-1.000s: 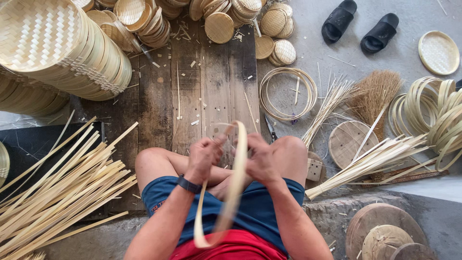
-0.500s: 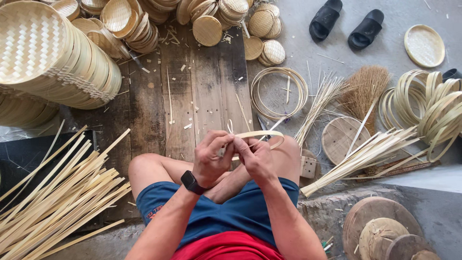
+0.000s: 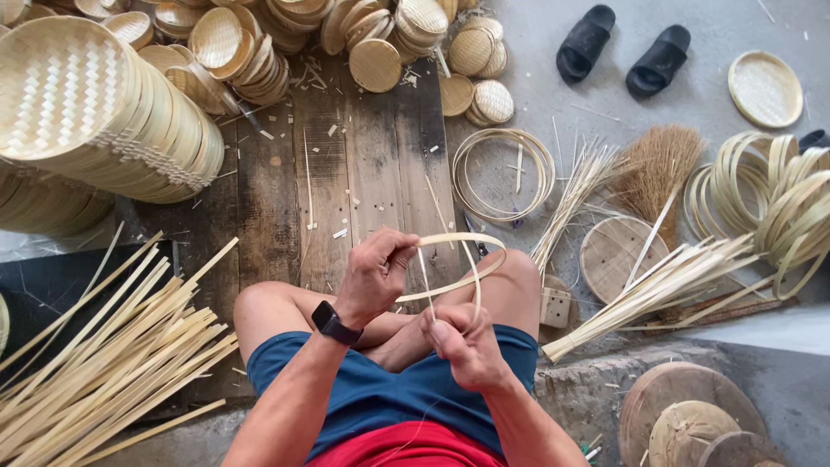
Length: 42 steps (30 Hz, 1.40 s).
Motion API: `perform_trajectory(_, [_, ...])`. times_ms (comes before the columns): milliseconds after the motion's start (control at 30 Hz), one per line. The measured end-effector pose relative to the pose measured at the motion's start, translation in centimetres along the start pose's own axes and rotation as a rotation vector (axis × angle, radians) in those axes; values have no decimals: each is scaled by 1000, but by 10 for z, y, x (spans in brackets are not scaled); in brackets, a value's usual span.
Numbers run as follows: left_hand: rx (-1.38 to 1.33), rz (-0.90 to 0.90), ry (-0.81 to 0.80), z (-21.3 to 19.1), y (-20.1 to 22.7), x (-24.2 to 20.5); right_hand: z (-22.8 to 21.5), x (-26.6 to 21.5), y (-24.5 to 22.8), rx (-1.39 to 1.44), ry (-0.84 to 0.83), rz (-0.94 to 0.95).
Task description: The person bends and secures thin bamboo strips into circular frames, using hands to weave ends together and check the circular shape against other bamboo components.
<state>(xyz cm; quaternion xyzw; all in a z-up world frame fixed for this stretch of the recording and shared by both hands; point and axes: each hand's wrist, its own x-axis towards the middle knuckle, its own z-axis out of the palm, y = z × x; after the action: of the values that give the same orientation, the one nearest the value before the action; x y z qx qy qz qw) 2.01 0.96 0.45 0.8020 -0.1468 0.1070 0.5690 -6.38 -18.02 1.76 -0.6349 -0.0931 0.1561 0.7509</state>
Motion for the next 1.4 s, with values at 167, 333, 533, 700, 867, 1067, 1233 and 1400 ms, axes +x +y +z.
perform_trajectory(167, [-222,-213,-34,-8,12,-2,6,-3,-12,-251,-67,-262])
perform_trajectory(333, [115,197,-19,-6,30,-14,4,25,-23,688,85,-350])
perform_trajectory(533, [221,294,110,-4,22,-17,11,13,21,357,-93,-384])
perform_trajectory(700, [321,338,61,-9,-2,-32,-44,-4,6,41,439,-448])
perform_trajectory(867, [265,-71,186,-41,-16,-56,-136,-24,-64,311,208,-808])
perform_trajectory(1067, [-73,-311,213,-45,-1,-31,-65,34,-39,-697,398,-403])
perform_trajectory(1233, [-674,-771,-47,-52,0,-2,-42,61,-55,-587,191,-325])
perform_trajectory(1400, [-894,-905,-194,-39,-9,6,-36,89,-63,-960,84,-509])
